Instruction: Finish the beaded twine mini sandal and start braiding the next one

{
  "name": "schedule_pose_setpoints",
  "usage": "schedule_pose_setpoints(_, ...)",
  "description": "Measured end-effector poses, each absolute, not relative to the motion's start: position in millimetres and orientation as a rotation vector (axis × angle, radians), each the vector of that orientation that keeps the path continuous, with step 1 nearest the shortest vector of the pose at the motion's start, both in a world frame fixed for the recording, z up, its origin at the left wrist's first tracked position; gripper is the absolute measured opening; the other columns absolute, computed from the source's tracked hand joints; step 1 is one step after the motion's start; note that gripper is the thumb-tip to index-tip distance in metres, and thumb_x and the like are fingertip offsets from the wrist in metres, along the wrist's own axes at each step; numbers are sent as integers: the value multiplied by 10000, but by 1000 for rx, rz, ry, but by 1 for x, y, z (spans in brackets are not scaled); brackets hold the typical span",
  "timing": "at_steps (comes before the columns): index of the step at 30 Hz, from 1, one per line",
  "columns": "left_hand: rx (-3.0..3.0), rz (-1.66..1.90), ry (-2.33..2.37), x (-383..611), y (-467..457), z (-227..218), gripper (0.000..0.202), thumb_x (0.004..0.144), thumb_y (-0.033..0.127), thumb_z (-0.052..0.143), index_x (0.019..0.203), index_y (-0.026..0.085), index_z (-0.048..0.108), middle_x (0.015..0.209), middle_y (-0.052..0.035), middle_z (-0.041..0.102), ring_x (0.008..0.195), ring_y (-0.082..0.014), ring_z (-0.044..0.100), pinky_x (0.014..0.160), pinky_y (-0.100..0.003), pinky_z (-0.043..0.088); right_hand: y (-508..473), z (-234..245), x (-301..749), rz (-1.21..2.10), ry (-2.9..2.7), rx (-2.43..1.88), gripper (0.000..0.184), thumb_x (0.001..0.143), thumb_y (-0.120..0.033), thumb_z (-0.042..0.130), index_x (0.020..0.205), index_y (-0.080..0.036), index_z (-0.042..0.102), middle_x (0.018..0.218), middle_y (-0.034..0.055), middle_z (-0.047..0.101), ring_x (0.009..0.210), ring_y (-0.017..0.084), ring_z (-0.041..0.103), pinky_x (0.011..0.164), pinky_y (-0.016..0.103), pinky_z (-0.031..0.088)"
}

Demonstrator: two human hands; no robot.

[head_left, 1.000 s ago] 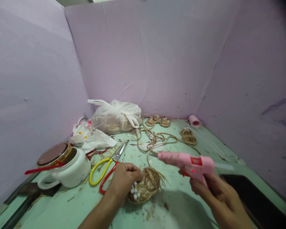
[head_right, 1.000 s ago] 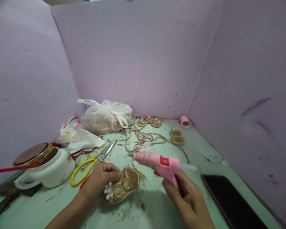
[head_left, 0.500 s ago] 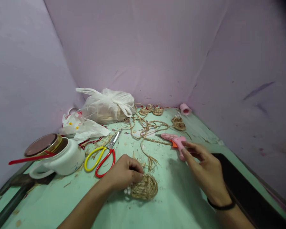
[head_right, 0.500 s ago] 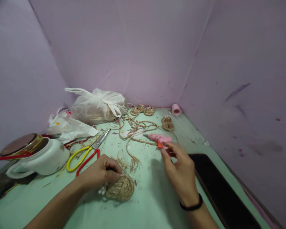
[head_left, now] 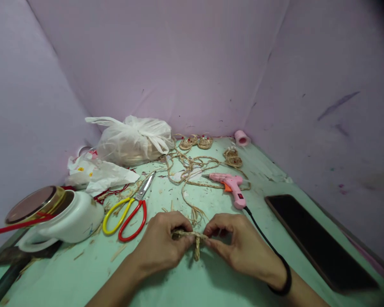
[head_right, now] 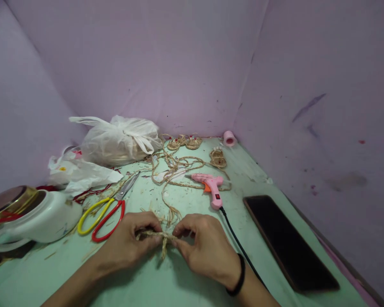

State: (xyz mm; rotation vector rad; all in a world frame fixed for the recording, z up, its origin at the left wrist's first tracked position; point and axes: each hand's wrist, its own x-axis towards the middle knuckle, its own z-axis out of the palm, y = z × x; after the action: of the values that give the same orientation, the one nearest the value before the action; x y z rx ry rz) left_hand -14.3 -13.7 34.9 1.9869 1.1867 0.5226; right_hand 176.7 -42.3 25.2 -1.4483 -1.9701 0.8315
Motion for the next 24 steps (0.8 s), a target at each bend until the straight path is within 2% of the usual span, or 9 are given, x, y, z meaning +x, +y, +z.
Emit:
schedule_pose_setpoints(7,1890,494,1173,-14,-11,36,153,695,260,600,604,140,626,626,-22,598,624,-138,528,591,-238,388,-43,24,174,766,-2018,-1383,76,693,-162,587,700,-195,655,671,5,657,625,140,566,581,242,397)
schedule_pose_setpoints(12,1823,450,1223,-11,-9,35,189,705,321,599,681,138,641,636,-11,601,630,-135,517,579,-230,382,-44,24,173,802,-1988,-1386,105,674,-141,560,722,-201,632,658,-3,640,613,142,553,577,246,397)
schedule_pose_setpoints(14,1702,520,1217,-12,-6,35,244,733,356,561,729,120,625,626,-17,588,601,-131,511,548,-229,383,-42,22,171,934,-1882,-1351,107,665,-143,549,735,-197,610,652,-6,622,593,135,539,561,242,401)
schedule_pose_setpoints(16,1597,671,1221,-16,-3,39,305,776,385,497,858,110,598,694,-41,606,618,-143,533,550,-242,408,-38,20,170,1133,-1623,-1332,104,649,-147,536,741,-191,559,602,-24,583,529,113,510,508,226,390)
schedule_pose_setpoints(17,1583,752,1204,-19,-2,41,323,788,387,481,932,113,577,772,-62,622,673,-159,558,588,-258,433,-36,20,170,1231,-1459,-1328,124,632,-145,533,746,-192,524,555,-45,551,484,99,484,475,213,377)
schedule_pose_setpoints(19,1682,855,1118,-28,0,49,342,770,330,525,1059,148,529,1005,-96,606,891,-204,570,756,-308,454,-31,20,173,1394,-1159,-1320,202,594,-139,532,769,-203,455,465,-94,484,407,75,430,422,190,351)
schedule_pose_setpoints(21,1927,800,997,-35,-2,55,425,705,198,588,1121,209,501,1213,-83,506,1122,-230,463,944,-347,366,-29,23,175,1520,-979,-1297,282,568,-142,540,813,-209,417,433,-117,469,373,65,403,388,173,343)
schedule_pose_setpoints(24,2221,724,930,-36,-8,56,560,655,61,572,1163,262,447,1354,-55,351,1264,-226,298,1043,-362,247,-29,26,177,1658,-877,-1299,342,549,-144,545,861,-198,416,465,-101,518,363,60,415,356,164,362)
